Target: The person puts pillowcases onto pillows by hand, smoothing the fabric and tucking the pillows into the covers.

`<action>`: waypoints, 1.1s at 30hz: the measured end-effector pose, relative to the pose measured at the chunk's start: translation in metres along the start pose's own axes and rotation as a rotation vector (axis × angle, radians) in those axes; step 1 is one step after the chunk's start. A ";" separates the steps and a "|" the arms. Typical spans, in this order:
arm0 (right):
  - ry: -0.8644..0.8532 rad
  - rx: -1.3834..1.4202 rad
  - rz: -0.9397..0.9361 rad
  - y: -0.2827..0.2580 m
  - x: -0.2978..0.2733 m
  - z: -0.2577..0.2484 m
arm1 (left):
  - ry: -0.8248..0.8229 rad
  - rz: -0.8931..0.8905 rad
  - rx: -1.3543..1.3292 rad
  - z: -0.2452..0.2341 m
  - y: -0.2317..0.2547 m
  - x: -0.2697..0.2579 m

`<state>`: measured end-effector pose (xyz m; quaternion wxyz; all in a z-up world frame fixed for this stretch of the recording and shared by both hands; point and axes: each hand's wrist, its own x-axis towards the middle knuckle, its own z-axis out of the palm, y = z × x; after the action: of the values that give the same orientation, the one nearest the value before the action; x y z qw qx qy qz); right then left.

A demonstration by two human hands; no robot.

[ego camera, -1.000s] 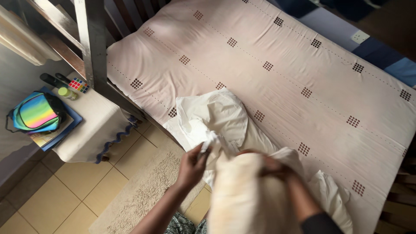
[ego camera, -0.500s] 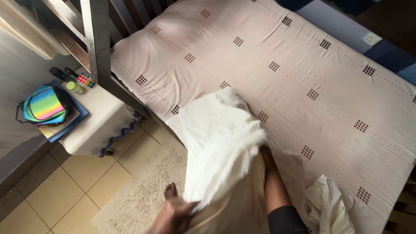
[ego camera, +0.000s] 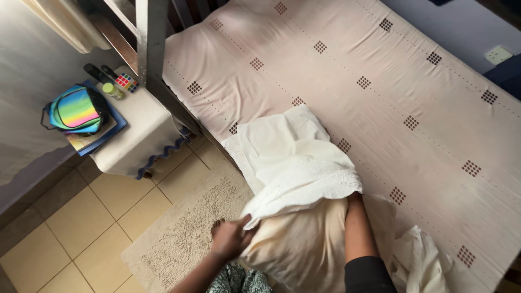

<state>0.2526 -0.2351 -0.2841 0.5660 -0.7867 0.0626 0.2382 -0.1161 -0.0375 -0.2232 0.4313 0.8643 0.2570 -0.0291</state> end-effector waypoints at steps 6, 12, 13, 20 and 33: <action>0.053 -0.238 -0.153 -0.013 -0.037 0.017 | 0.011 -0.431 -0.239 0.015 0.036 0.008; -0.329 -0.436 -0.982 -0.050 -0.196 0.056 | 0.097 -0.459 -0.521 0.063 0.011 0.009; -0.452 -0.385 -1.041 -0.053 -0.228 0.056 | 0.143 -0.422 -0.578 0.068 0.009 0.011; -0.454 -0.691 -0.931 -0.011 -0.231 0.074 | 0.059 -0.455 -0.413 0.013 0.050 0.008; -0.421 -0.381 -0.575 -0.066 -0.099 0.107 | -0.260 0.107 -0.219 -0.030 0.162 -0.025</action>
<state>0.1572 -0.1301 -0.2098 0.4540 -0.7970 -0.3226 0.2336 -0.0671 -0.1056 -0.0793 0.5532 0.8137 0.1542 -0.0896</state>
